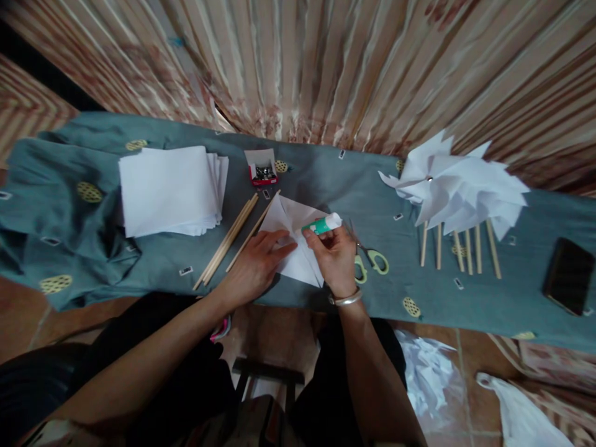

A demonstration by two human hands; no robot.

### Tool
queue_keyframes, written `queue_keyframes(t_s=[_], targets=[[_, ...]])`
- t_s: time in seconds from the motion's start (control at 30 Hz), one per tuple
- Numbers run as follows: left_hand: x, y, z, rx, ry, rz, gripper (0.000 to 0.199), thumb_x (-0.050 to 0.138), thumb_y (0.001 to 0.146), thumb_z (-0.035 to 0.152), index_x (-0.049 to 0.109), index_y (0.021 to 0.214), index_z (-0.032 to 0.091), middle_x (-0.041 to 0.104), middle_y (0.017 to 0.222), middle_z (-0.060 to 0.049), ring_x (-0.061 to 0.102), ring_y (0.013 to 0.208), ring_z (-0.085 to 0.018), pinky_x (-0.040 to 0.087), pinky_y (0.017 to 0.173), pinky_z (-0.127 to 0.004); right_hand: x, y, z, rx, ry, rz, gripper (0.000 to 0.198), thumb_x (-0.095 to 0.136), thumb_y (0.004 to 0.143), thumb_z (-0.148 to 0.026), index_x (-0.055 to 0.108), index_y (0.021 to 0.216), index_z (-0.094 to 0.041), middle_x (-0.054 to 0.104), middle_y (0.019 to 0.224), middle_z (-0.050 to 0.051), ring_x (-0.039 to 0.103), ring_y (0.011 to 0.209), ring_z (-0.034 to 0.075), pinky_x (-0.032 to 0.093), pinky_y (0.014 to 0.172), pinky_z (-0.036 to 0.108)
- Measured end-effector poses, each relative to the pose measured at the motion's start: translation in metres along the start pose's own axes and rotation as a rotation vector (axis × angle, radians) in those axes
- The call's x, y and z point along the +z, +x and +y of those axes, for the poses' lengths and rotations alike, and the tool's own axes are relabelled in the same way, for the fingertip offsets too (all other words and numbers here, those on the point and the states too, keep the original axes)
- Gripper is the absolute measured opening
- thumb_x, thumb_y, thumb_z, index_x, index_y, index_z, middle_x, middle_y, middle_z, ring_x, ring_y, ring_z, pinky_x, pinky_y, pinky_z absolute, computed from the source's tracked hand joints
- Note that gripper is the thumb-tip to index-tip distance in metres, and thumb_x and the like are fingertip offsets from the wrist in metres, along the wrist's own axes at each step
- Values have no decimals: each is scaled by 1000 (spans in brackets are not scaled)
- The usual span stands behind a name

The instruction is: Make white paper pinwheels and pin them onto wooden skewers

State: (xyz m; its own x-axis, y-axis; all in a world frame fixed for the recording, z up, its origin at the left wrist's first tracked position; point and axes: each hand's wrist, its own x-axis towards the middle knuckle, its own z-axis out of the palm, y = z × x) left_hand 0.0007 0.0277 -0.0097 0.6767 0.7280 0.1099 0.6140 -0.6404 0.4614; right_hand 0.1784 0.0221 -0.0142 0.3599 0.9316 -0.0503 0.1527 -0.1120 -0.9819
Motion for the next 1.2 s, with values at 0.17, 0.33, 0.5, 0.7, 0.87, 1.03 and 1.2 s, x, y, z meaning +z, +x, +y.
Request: queue_keyframes(t_s=[0.17,0.33,0.5,0.7,0.87,1.03,1.2], targets=[[-3,1,2,14,34,-30,45,44,84,5,59,126,13,52,134,-16,49,112,-28,46,95,-45,1,0,3,-60,-97,-1,30,75,73,-45,61,82,-21,66,70,-1,62,61,15,51,62,30],[-4,1,4,3,67,-50,46,44,84,5,57,127,16,51,135,-14,49,111,-28,47,91,-44,2,-1,2,-90,-110,23,27,78,71,-40,62,83,-21,68,75,-1,65,68,16,52,68,32],[-3,2,3,7,73,-46,43,44,85,7,58,125,16,51,134,-14,49,110,-28,47,91,-44,-5,1,0,8,136,57,27,77,71,-41,64,82,-20,66,68,-4,61,58,12,50,58,26],[-3,1,4,13,80,-41,43,44,84,6,58,124,15,51,135,-15,48,111,-28,46,90,-44,-9,1,3,-17,107,35,26,77,72,-39,64,85,-20,67,73,-3,62,61,12,52,62,28],[-6,1,7,-4,74,-46,43,44,84,6,58,123,16,51,134,-13,48,112,-28,46,90,-44,-4,-3,3,-127,-49,-11,24,76,73,-36,64,86,-20,70,81,0,67,75,16,54,75,34],[-5,1,8,-18,63,-52,42,45,85,8,59,123,17,51,135,-13,48,111,-28,45,90,-44,-2,-7,1,-196,-271,-1,25,72,77,-39,63,91,-19,71,85,4,68,79,20,54,75,37],[-1,0,7,-7,51,-21,41,44,86,8,59,123,17,49,136,-14,47,113,-29,44,91,-44,-4,-10,0,-251,-453,-35,31,67,80,-46,64,95,-19,72,88,8,68,80,23,54,74,39]])
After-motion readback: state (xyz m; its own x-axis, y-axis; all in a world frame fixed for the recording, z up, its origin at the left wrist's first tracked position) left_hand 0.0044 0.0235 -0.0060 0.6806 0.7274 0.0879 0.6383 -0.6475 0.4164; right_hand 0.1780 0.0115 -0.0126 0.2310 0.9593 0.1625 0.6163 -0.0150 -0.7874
